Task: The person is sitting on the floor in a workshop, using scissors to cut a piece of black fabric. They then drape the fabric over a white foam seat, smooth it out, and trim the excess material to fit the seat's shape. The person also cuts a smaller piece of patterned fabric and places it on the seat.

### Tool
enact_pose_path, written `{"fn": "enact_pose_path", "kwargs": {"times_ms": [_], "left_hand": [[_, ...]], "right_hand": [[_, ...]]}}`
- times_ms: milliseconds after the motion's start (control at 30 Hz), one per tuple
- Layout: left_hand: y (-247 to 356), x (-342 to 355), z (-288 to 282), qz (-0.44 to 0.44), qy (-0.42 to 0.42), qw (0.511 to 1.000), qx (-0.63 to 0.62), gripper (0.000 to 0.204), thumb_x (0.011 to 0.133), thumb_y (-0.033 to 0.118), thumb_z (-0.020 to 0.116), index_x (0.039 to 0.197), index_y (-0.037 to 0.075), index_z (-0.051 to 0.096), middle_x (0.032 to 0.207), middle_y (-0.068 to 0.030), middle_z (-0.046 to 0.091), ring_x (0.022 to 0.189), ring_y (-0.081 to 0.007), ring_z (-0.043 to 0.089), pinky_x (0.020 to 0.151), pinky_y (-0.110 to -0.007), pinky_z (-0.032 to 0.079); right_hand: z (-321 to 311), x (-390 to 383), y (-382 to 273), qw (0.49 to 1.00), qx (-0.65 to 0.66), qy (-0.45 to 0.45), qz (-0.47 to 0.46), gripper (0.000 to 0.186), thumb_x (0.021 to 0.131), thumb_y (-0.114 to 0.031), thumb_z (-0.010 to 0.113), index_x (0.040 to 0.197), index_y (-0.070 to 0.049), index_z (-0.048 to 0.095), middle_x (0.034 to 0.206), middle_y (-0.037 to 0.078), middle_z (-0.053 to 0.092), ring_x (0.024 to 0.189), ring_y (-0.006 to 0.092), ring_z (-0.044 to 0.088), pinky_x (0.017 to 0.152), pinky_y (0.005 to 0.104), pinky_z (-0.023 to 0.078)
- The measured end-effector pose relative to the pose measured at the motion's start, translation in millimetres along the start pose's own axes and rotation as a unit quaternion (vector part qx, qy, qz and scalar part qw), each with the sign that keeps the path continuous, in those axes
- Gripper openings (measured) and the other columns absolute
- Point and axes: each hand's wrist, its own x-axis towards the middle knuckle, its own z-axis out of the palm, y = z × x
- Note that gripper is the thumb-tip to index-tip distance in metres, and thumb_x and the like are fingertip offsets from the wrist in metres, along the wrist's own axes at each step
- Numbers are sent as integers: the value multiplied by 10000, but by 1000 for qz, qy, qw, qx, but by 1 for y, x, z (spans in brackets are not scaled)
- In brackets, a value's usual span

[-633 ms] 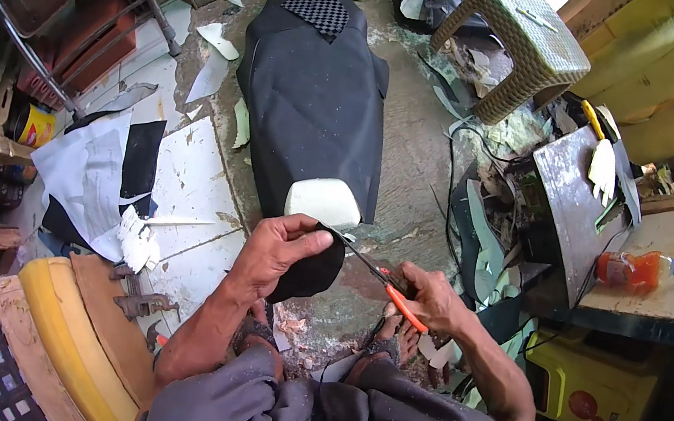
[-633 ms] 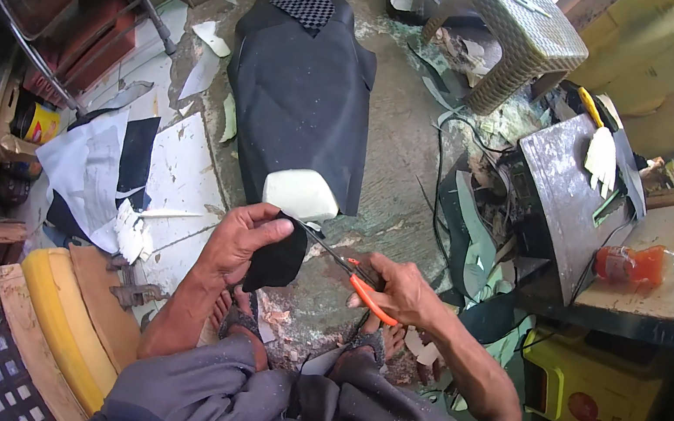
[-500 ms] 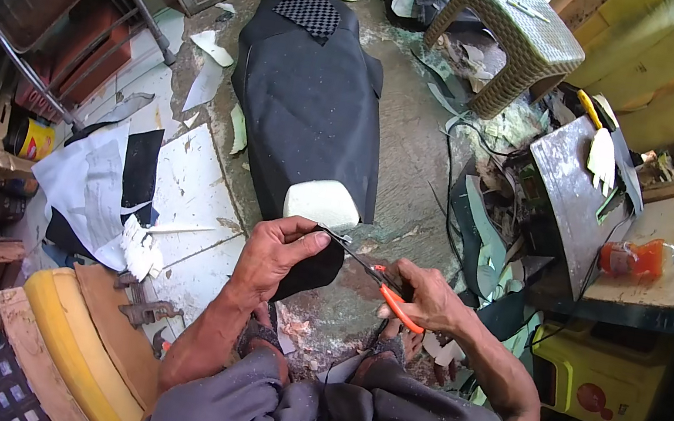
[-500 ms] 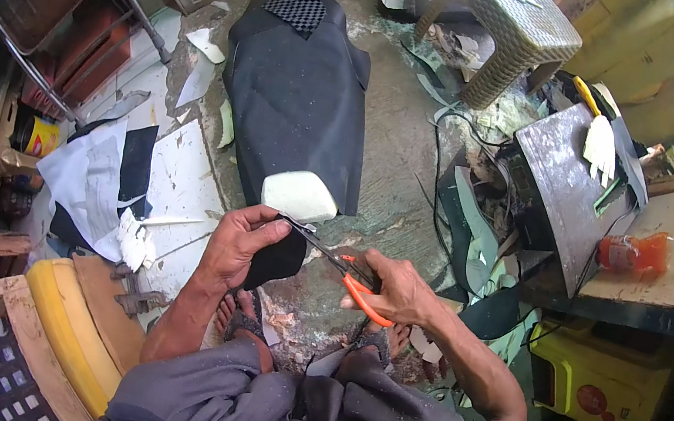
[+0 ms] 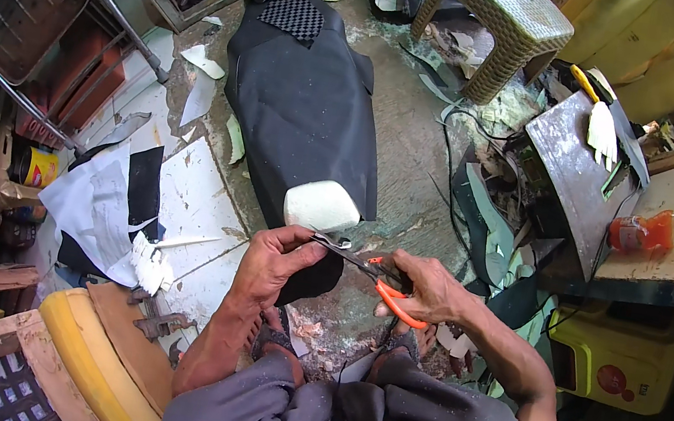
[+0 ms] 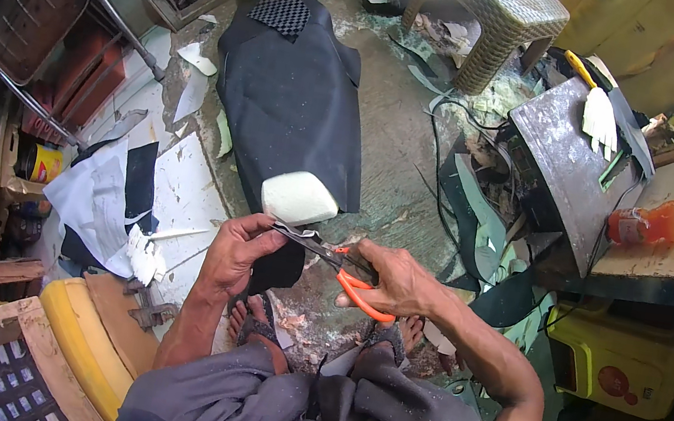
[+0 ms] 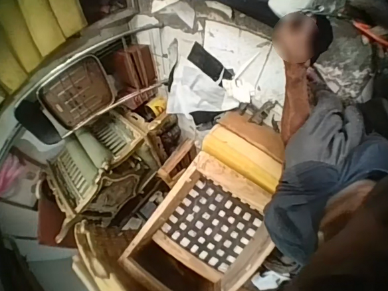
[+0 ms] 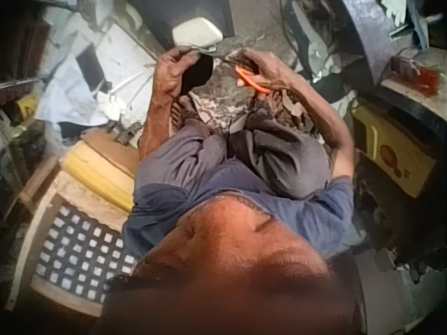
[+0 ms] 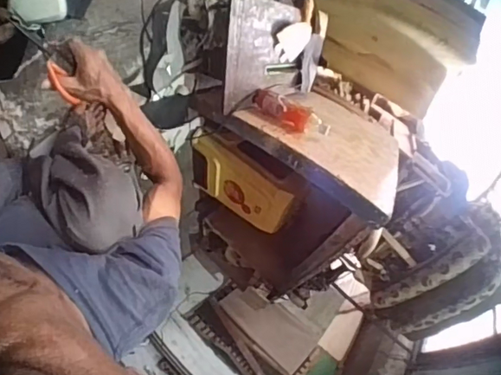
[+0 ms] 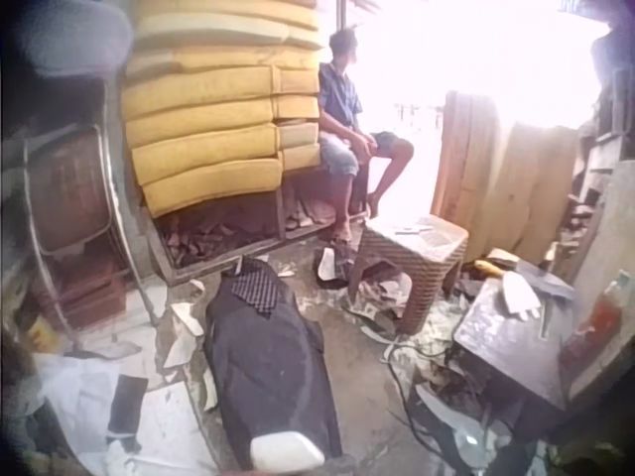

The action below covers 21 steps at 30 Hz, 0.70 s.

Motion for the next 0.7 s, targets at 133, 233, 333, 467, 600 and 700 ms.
{"fn": "enact_pose_path", "kwargs": {"times_ms": [133,233,333,467,600,700], "left_hand": [[0,0,-2,-3,-10,1000,12,203,906,24,740,1107,-9,736,1011,-65,759,897,-103,687,846,-246,539],[1,-2,-3,-2,-3,1000,23,197,905,28,743,1099,-9,738,1000,-67,759,881,-102,689,831,-248,544],[2,-3,-4,-17,-2,1000,24,195,900,41,753,1088,-9,741,988,-69,759,865,-99,690,815,-248,548],[7,-3,4,-39,-3,999,20,219,910,95,768,1086,-33,740,947,-48,745,832,-83,658,780,-235,521],[3,-3,3,-36,-13,999,34,222,908,101,770,1080,-36,741,944,-53,746,830,-89,662,775,-245,528],[3,-5,6,-43,-18,998,46,219,905,94,767,1077,-38,740,945,-58,747,832,-94,664,780,-250,531]], "right_hand": [[-4,-3,3,1000,-5,-11,16,678,764,-601,825,920,-16,519,650,131,521,600,306,577,580,455,430],[-4,-3,3,1000,5,-7,9,649,772,-570,833,930,-23,523,628,120,519,577,298,581,557,445,429],[-4,-2,6,1000,6,-3,-7,618,783,-533,842,935,-26,523,617,113,520,562,290,580,542,434,432],[-4,-7,12,1000,-1,-2,-8,606,793,-511,842,945,-22,519,623,122,532,566,311,589,547,438,447],[-2,-8,9,1000,-13,-3,1,600,802,-503,837,952,-20,513,631,144,558,583,353,619,554,449,459],[6,-2,9,997,-40,22,-56,589,799,-492,842,945,-22,518,640,159,578,604,377,641,557,456,462]]}}
